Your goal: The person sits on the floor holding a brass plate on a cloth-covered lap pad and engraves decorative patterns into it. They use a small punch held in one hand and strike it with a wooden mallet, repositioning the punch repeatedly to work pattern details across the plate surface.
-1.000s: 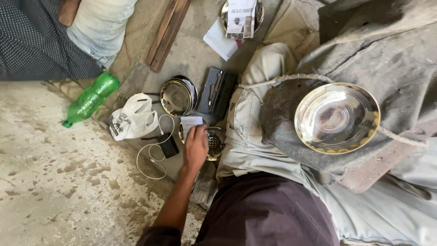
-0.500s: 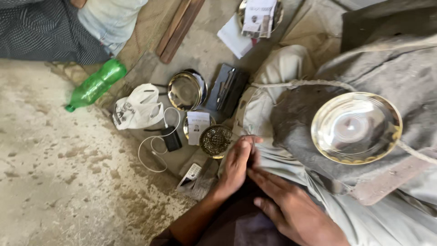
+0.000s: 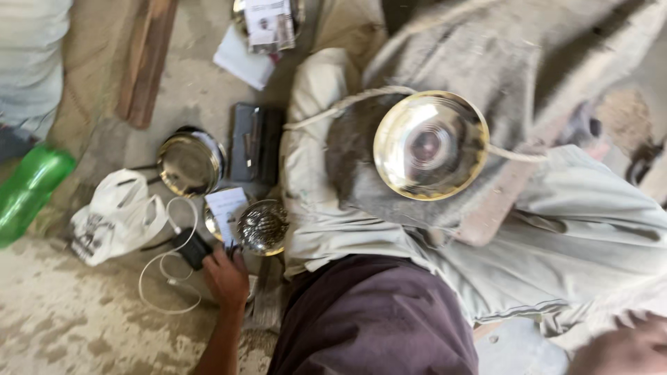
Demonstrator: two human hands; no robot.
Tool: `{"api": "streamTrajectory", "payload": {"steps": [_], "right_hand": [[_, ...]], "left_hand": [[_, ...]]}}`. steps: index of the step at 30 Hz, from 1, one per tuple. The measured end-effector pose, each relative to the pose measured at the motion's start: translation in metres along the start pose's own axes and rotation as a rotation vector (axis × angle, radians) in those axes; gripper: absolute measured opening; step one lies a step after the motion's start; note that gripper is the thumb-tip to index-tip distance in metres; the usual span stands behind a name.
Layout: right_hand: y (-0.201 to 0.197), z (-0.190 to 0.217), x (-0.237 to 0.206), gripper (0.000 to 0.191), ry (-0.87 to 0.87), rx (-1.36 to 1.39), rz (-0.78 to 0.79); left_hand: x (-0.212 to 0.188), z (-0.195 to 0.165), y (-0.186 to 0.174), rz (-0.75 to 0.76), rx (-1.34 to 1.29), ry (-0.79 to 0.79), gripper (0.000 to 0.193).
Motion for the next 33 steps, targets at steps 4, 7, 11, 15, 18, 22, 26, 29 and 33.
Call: {"api": "streamTrajectory", "payload": {"steps": [4, 7, 11, 15, 18, 22, 26, 29, 33], "right_hand": [[0.019, -0.052, -0.057, 0.049, 0.384, 0.344, 0.171], [0.032, -0.066, -0.096, 0.051, 0.582, 0.561, 0.307], [0.042, -0.066, -0.120, 0.053, 0.725, 0.726, 0.426], [0.060, -0.061, -0.118, 0.055, 0.785, 0.841, 0.522], [0.070, -0.059, -0.110, 0.057, 0.795, 0.903, 0.580], [0.081, -0.038, -0.077, 0.059, 0.790, 0.955, 0.650], [0.126, 0.010, -0.012, 0.062, 0.703, 1.005, 0.672], [0.159, 0.034, 0.024, 0.063, 0.629, 1.023, 0.641], [0.142, 0.009, 0.009, 0.066, 0.635, 0.958, 0.576]], "left_hand": [[-0.011, -0.030, -0.017, -0.201, 0.142, 0.274, 0.046], [-0.020, -0.059, -0.017, -0.249, 0.061, 0.546, 0.039], [-0.028, -0.095, -0.001, -0.155, 0.026, 0.776, 0.038], [-0.028, -0.127, 0.028, 0.083, 0.054, 0.748, 0.041], [-0.028, -0.154, 0.046, 0.252, 0.115, 0.619, 0.044], [-0.028, -0.187, 0.034, 0.368, 0.172, 0.494, 0.047], [-0.022, -0.222, 0.007, 0.431, 0.190, 0.401, 0.051], [-0.017, -0.230, 0.001, 0.455, 0.180, 0.354, 0.054], [-0.011, -0.204, 0.017, 0.457, 0.118, 0.290, 0.058]]}}
Point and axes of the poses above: each hand's wrist, its own x-axis towards the middle knuckle, its own y-axis out of the palm, z = x × y, the point moved 5 cm from there along x, towards the middle knuckle, and after that the axes turned 3 degrees about z, right-handed, at the moved point
